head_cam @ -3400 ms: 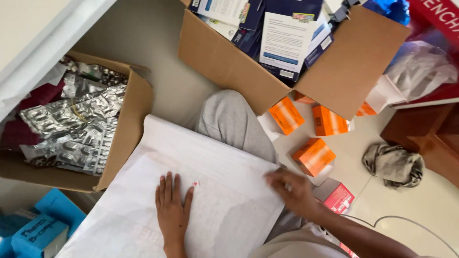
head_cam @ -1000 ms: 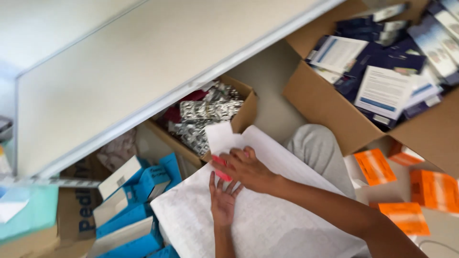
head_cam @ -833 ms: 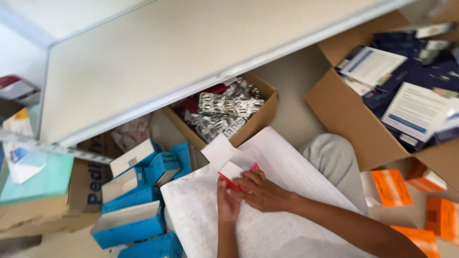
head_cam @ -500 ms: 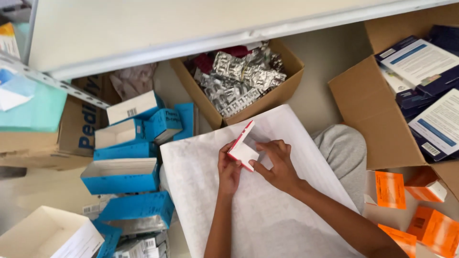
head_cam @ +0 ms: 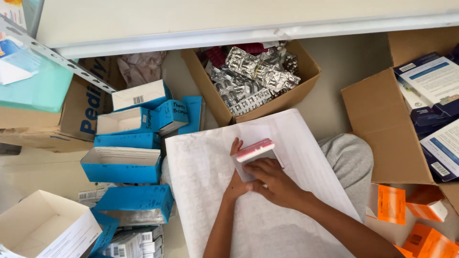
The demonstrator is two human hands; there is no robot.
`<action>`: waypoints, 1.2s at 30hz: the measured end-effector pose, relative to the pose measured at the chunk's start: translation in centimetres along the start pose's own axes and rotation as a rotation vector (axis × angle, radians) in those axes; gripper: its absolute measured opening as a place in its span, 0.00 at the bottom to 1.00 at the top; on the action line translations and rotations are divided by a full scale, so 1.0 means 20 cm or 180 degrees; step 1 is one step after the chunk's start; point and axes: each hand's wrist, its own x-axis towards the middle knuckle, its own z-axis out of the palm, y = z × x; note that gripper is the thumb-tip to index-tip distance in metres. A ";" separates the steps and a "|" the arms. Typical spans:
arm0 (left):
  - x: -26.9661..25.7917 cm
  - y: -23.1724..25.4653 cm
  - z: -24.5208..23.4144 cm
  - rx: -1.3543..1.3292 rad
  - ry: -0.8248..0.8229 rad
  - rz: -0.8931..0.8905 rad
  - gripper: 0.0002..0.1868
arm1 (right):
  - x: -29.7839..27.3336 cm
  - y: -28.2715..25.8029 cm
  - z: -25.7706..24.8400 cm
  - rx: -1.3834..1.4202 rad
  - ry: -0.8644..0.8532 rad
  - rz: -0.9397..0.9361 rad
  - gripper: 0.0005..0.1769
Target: The person packs medicine blister packs into small cardboard product boxes.
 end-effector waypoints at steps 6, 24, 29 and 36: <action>0.01 0.10 -0.01 -0.1812 -0.0147 -0.1140 0.69 | 0.01 0.00 -0.03 -0.1105 -0.0016 -0.1171 0.29; -0.34 -0.65 0.02 -0.3048 0.0509 -0.1124 0.48 | 0.89 0.36 -0.39 -0.0529 0.1210 -0.0846 0.14; -0.32 -0.48 -0.05 -0.4514 0.0853 -0.0651 0.33 | 0.83 0.39 -0.28 -0.2101 0.1310 -0.1390 0.19; -0.58 -0.76 0.02 -0.4262 0.1185 -0.0812 0.28 | 0.98 0.37 -0.37 -0.1652 0.0539 -0.1219 0.21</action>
